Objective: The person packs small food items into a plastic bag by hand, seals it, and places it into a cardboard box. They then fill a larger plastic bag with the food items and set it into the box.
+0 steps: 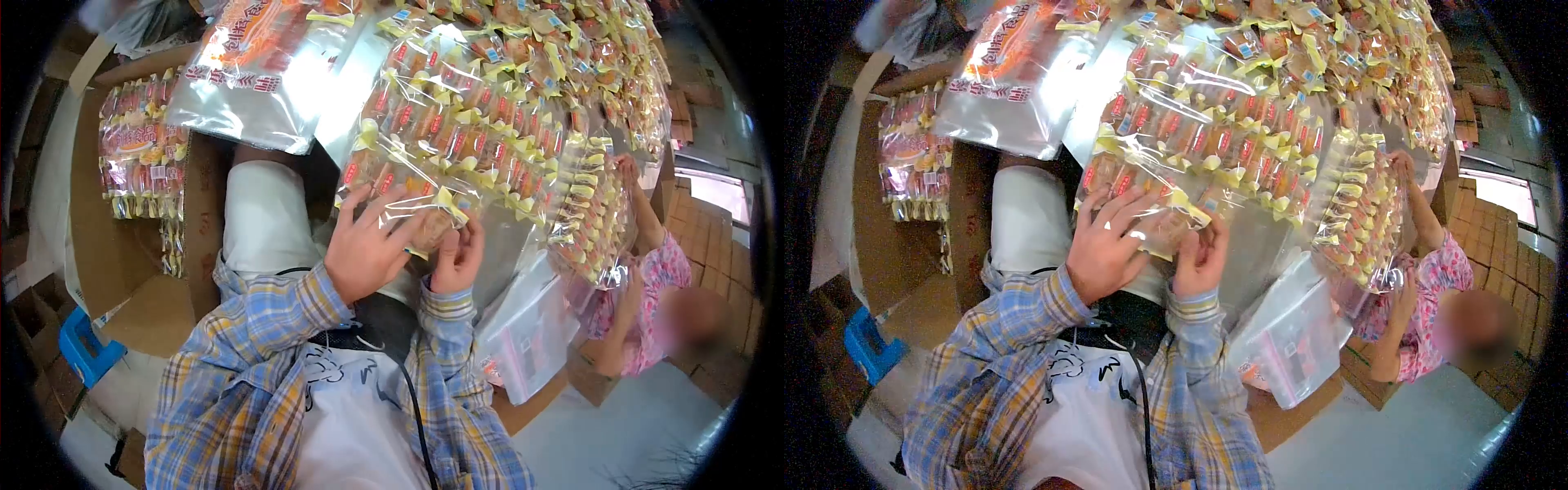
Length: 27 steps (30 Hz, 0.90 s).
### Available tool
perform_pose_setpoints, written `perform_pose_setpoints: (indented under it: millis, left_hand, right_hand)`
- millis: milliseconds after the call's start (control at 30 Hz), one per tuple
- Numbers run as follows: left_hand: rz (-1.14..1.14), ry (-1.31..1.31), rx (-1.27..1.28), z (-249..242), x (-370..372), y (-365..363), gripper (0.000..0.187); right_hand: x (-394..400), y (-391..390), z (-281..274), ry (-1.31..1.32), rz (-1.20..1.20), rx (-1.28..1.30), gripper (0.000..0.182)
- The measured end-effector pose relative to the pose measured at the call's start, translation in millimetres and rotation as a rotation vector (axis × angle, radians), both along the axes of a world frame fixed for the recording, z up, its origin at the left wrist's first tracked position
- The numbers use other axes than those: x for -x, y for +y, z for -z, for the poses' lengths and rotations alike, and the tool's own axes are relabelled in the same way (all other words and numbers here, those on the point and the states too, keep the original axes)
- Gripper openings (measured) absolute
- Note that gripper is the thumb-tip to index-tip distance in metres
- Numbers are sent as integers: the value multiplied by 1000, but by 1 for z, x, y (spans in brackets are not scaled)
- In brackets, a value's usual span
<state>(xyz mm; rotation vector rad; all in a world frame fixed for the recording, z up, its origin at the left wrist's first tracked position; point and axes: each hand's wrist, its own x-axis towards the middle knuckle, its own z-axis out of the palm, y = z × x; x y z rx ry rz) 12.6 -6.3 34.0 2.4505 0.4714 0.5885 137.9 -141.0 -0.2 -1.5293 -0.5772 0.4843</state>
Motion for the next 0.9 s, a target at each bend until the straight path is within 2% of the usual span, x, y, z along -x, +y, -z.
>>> perform_pose_setpoints:
  millis: [100,200,233,333,433,533,567,667,700,800,833,900]
  left_hand:
    - [2,-47,-34,4,-1,1,61]
    - [-6,-27,-42,1,-5,-4,61]
    - [-14,-2,-40,-3,-6,-5,61]
    - [-17,5,2,-8,-6,-5,62]
    - [-47,2,-43,-1,-7,-10,62]
    - [-62,-10,-134,3,-10,-10,62]
    - [-64,-22,-138,4,-9,-10,62]
    - [-85,-60,-150,4,-11,-8,59]
    - [-104,-73,-144,2,-13,-10,55]
    - [-112,-83,-135,4,-17,-14,50]
    - [-110,-80,-139,5,-18,-14,49]
    - [-82,-123,-225,7,-22,-13,50]
  right_hand:
    - [4,7,-5,-157,156,110,41]
    - [-23,-4,0,-633,-81,360,37]
    - [-18,-3,-7,-526,-35,394,36]
    - [-18,2,-16,-940,234,442,48]
    - [-35,-10,-8,-1098,174,741,57]
    - [-41,-18,8,-489,161,423,61]
    - [-36,-25,8,-325,209,392,61]
    - [-34,-50,33,-49,227,99,60]
    - [-42,-61,48,-193,93,45,60]
    - [-8,-31,11,-31,5,2,63]
    - [-8,-26,22,-253,21,1,62]
    - [-11,-21,15,-343,62,140,58]
